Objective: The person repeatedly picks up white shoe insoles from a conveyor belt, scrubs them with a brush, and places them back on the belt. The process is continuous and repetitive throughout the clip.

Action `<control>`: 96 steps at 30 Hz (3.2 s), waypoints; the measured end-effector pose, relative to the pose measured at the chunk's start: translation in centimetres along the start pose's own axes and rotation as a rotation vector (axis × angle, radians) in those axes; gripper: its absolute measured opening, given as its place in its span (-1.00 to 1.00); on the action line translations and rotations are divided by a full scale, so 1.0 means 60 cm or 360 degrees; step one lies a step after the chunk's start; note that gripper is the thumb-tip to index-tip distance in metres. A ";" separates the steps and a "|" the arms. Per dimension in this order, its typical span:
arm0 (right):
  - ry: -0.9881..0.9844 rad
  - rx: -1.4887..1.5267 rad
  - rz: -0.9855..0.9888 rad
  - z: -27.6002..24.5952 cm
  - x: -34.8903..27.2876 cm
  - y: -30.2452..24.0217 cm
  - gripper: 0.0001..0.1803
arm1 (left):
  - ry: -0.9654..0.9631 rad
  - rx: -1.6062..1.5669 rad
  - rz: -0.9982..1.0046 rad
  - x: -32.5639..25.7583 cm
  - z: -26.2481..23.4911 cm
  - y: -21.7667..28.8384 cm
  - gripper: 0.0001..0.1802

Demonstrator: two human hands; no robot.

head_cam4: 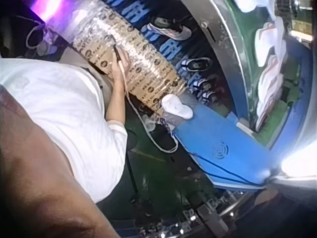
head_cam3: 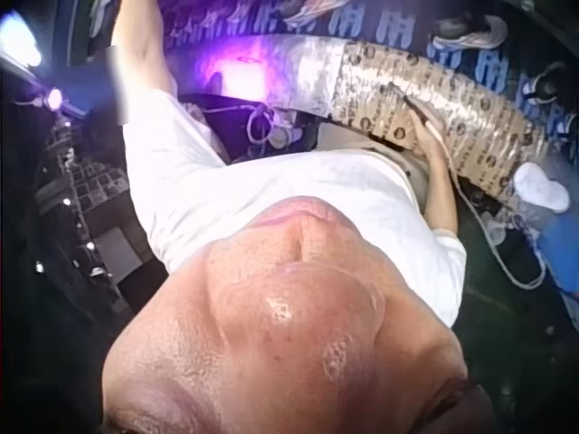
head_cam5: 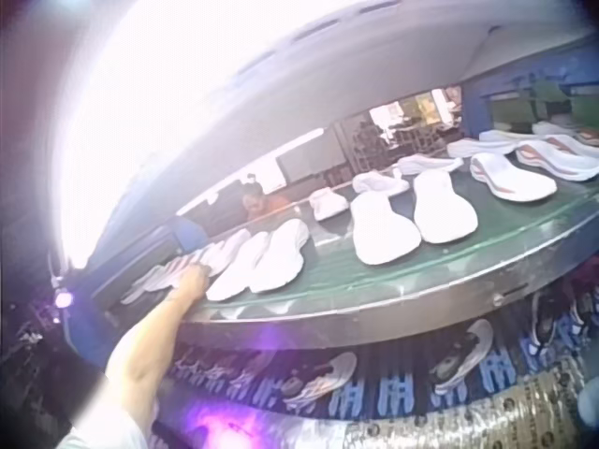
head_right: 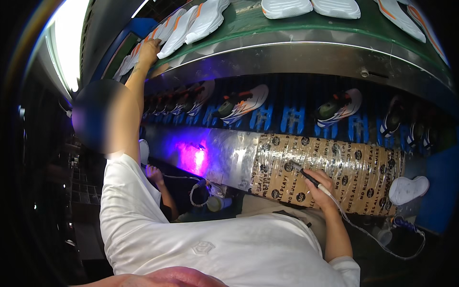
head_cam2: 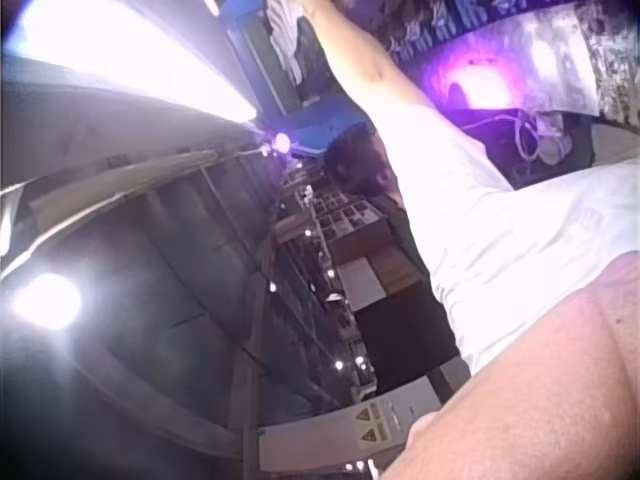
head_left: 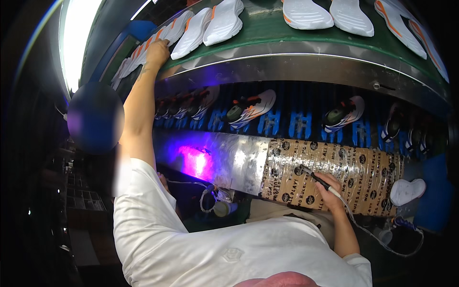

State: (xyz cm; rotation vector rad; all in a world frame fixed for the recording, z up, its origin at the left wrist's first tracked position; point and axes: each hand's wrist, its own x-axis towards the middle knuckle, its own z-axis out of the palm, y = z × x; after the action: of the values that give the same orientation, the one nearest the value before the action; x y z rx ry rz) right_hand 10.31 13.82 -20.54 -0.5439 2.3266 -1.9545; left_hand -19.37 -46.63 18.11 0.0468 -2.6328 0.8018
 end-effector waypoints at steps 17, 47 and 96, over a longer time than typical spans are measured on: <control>-0.0009 0.0025 -0.0064 0.008 -0.004 0.001 -0.67 | 0.0118 -0.0370 -0.0734 -0.211 -0.115 -0.015 -0.30; 0.0046 0.0356 0.0131 0.027 0.082 -0.261 -0.76 | -0.1091 -0.4799 -0.1081 -0.652 -0.152 0.671 -0.12; -0.0673 -0.0316 -0.0983 0.007 0.041 -0.362 -0.67 | -0.1335 -0.4784 0.0618 -0.410 -0.299 0.514 -0.28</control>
State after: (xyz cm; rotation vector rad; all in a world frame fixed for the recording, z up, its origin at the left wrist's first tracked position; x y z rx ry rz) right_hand 13.14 9.73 0.76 -1.6725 2.2385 -1.5504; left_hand 5.32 -13.02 6.28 0.6048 0.8769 2.3662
